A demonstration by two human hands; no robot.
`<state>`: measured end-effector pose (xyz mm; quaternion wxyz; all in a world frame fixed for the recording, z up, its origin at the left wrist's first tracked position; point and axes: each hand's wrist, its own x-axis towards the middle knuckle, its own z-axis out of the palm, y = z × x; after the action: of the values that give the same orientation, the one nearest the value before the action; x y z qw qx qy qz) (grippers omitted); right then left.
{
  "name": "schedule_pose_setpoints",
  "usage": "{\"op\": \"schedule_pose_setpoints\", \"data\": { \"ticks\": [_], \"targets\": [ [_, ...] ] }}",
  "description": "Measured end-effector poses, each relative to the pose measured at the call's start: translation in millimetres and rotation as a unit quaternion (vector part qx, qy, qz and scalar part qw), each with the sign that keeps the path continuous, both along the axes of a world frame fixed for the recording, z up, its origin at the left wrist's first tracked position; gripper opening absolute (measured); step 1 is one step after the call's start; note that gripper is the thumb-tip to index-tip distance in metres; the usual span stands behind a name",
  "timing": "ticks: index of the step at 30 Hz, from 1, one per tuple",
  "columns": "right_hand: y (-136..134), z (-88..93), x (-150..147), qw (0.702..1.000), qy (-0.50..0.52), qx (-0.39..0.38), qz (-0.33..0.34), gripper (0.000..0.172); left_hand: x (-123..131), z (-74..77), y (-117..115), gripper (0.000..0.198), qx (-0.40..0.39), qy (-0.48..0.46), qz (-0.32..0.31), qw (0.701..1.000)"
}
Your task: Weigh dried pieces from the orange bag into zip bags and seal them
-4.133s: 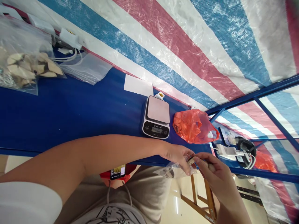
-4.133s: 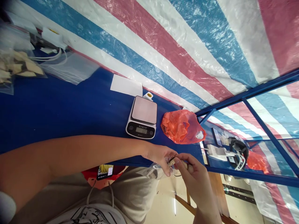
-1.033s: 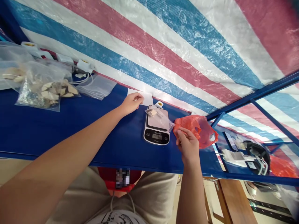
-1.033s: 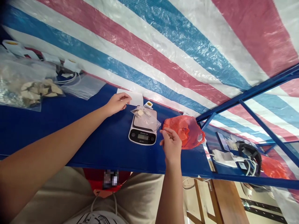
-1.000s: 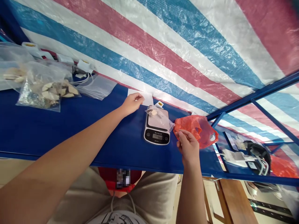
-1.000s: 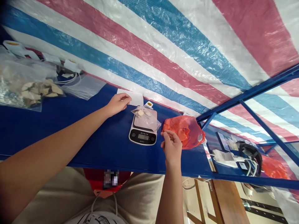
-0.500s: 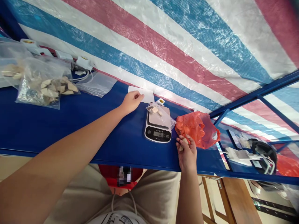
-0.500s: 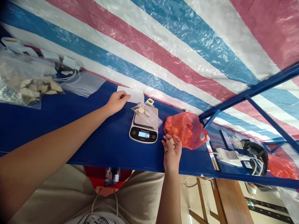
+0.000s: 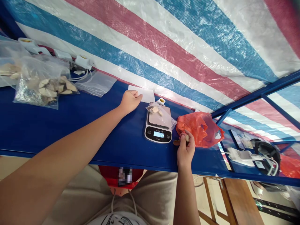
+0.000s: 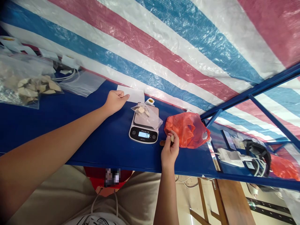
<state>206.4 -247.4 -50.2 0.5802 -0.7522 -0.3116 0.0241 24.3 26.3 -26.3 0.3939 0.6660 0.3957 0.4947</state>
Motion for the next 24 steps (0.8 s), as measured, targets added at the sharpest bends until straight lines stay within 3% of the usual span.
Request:
{"op": "schedule_pose_setpoints", "data": {
  "ticks": [6,12,19,24],
  "targets": [
    [-0.2,5.5,-4.3,0.999,-0.029,0.037,-0.001,0.039,-0.8,-2.8,4.3,0.037,0.019,0.013,-0.005,1.0],
    [-1.9,8.0,-8.4,0.984,0.094,0.146,-0.048,0.039,-0.8,-1.0,4.0,0.036,0.005,0.019,-0.008,1.0],
    [-2.5,9.4,-7.4,0.988,0.095,0.106,-0.057,0.032,-2.2,1.3,2.5,0.035,-0.009,0.02,-0.008,1.0],
    [-1.9,15.4,-13.1,0.99,0.111,0.082,-0.028,0.042,-2.7,2.1,1.5,0.034,-0.015,0.028,-0.011,0.999]
  ]
}}
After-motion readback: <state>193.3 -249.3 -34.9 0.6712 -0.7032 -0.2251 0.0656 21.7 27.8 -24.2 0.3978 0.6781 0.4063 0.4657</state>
